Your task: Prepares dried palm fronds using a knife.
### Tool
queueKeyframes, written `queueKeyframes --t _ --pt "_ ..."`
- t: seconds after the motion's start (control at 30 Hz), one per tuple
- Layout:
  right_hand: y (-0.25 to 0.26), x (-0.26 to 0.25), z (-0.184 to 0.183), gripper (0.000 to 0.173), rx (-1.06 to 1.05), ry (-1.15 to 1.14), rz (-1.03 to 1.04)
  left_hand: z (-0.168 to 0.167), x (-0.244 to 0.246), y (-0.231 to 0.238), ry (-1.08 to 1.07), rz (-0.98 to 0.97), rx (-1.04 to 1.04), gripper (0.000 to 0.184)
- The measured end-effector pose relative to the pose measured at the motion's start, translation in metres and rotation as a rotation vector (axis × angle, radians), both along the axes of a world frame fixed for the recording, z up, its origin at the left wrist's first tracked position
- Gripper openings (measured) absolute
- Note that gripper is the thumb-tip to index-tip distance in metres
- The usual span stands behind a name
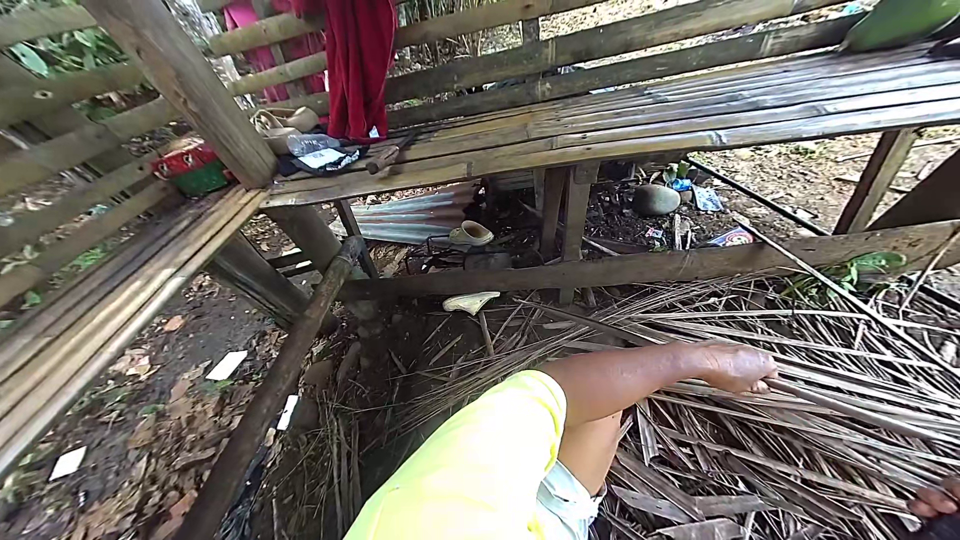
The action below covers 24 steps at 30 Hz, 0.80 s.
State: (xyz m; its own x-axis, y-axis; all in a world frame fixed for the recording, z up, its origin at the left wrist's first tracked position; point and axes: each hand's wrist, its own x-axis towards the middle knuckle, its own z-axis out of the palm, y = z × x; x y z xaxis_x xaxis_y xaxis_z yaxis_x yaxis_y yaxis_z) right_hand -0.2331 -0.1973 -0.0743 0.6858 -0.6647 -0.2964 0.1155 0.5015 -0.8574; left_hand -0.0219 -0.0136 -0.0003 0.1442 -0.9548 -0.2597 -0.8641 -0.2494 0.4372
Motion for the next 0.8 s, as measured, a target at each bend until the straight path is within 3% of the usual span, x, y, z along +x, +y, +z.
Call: queueKeyframes --t 0.1,0.23,0.4,0.63,0.8 --pt "0.008 0.003 0.004 0.047 -0.064 -0.011 0.002 -0.003 0.002 -0.002 -0.035 0.021 0.007 0.026" --pt "0.017 0.008 0.008 0.043 -0.089 -0.139 -0.064 -0.007 0.008 -0.005 -0.023 0.091 -0.001 0.031" --pt "0.066 0.027 0.025 0.035 -0.395 0.136 0.096 0.008 0.008 0.005 0.042 0.196 -0.009 0.035" --pt "0.087 0.05 0.013 0.048 -0.441 0.18 0.385 -0.006 0.008 -0.012 0.133 0.21 0.004 0.038" --pt "0.088 0.057 0.003 0.051 -0.448 0.143 0.428 -0.019 0.013 -0.015 0.148 0.177 -0.048 0.026"
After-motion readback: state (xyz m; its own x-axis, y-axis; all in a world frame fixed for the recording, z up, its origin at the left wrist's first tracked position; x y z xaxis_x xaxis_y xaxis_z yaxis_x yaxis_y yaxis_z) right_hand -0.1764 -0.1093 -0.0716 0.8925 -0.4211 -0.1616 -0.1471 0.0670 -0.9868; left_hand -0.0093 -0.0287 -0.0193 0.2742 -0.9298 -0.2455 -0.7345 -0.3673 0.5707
